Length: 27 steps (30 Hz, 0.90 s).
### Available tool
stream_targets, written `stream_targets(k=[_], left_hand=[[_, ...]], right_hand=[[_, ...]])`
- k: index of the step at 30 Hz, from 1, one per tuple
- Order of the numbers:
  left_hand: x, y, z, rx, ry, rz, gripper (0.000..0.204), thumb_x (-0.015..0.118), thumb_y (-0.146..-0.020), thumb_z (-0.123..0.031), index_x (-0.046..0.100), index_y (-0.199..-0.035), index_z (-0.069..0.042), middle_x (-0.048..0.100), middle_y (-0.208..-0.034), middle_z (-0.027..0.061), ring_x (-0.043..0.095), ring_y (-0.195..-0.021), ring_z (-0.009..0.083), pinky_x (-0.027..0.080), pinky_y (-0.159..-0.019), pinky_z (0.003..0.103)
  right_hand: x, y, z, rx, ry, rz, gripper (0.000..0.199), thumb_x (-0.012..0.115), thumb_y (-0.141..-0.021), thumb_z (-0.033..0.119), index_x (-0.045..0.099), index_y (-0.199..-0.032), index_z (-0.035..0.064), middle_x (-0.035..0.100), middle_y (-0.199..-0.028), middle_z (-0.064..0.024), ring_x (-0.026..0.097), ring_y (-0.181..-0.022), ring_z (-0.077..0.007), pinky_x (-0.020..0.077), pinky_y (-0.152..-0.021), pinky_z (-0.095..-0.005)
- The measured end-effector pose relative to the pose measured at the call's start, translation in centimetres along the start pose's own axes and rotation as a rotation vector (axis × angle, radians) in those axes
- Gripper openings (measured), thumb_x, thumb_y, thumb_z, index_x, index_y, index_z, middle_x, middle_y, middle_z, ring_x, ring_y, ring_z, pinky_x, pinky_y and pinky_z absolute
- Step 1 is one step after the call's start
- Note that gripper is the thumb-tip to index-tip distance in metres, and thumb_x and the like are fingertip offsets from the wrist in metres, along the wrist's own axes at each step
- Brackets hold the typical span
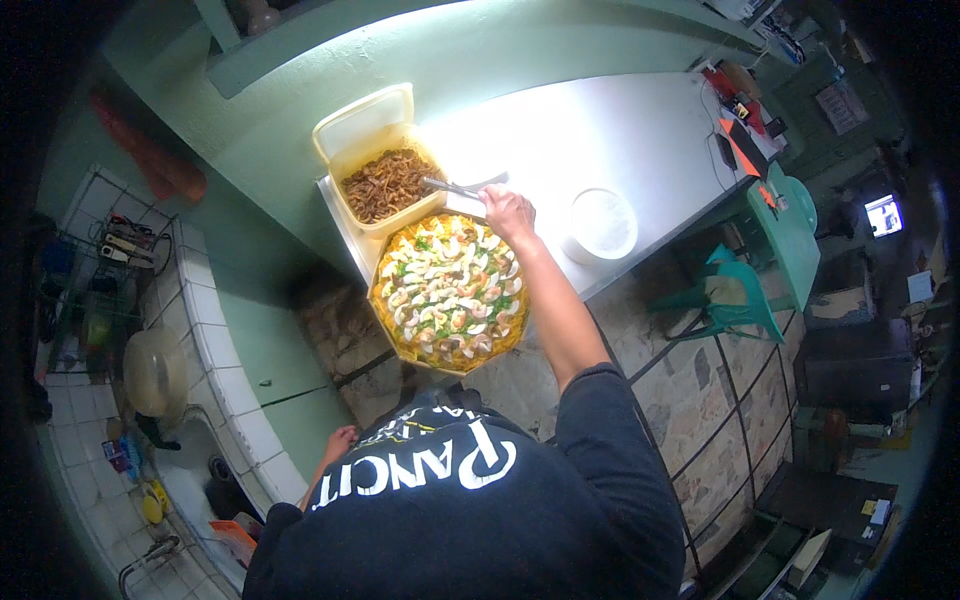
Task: The person places a tray of food on a counter and uses tongs to add toppings from two separate containers. They first add a pinkish ingredient, then a brown ingredient, distributing them over the existing food items.
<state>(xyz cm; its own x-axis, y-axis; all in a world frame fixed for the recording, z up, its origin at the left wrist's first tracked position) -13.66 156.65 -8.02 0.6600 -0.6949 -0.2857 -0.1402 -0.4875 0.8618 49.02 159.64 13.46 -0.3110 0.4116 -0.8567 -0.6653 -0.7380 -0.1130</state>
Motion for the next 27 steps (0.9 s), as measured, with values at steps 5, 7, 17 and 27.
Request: stream_targets(k=[5, 7, 17, 27], left_hand=[[0.1, -0.6, 0.9, -0.005, 0.021, 0.002, 0.027, 0.055, -0.095, -0.030, 0.060, -0.120, -0.021, 0.065, -0.093, -0.0028, 0.061, -0.068, 0.0127, 0.046, -0.057, 0.031], [0.2, -0.6, 1.0, -0.022, 0.036, 0.014, 0.027, 0.054, -0.095, -0.030, 0.060, -0.121, -0.022, 0.065, -0.093, -0.0026, 0.061, -0.069, 0.0132, 0.047, -0.057, 0.032], [-0.3, 0.0, 0.1, -0.017, -0.065, 0.016, 0.030, 0.054, -0.095, -0.028, 0.057, -0.124, -0.019, 0.064, -0.093, -0.0009, 0.061, -0.069, 0.0141, 0.047, -0.055, 0.032], [0.3, -1.3, -1.7, 0.034, -0.074, 0.035, 0.029, 0.054, -0.095, -0.028, 0.059, -0.122, -0.017, 0.065, -0.094, -0.0003, 0.060, -0.069, 0.0137, 0.046, -0.059, 0.033]], right_hand=[[-1.2, 0.6, -1.7, 0.078, -0.306, 0.094, 0.030, 0.053, -0.095, 0.032, 0.071, -0.100, 0.0084, 0.068, -0.076, -0.0087, 0.064, -0.075, -0.0172, 0.0484, -0.070, -0.0323], [-2.8, 1.8, -2.3, 0.110, -0.417, 0.093, 0.030, 0.056, -0.095, 0.029, 0.071, -0.098, 0.0035, 0.067, -0.074, -0.0073, 0.062, -0.073, -0.0135, 0.0478, -0.069, -0.0292], [-13.6, 16.9, -9.3, 0.199, -0.424, 0.085, 0.022, 0.056, -0.096, 0.016, 0.069, -0.097, -0.0020, 0.065, -0.076, -0.0032, 0.059, -0.072, -0.0095, 0.0463, -0.066, -0.0234], [-8.6, 22.4, -13.3, 0.249, -0.374, 0.077, 0.025, 0.060, -0.093, 0.023, 0.070, -0.094, 0.0007, 0.065, -0.074, -0.0068, 0.061, -0.069, -0.0145, 0.0470, -0.065, -0.0277]])
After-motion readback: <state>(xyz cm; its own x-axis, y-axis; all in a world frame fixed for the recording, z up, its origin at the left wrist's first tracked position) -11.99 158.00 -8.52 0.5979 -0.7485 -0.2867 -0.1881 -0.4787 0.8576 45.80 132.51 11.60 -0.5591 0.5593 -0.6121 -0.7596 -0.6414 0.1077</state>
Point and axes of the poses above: each hand's wrist, its own y-axis away from the middle knuckle, its own x-axis out of the palm, z = x × y, the point moved 2 cm from there along -y, towards the middle knuckle
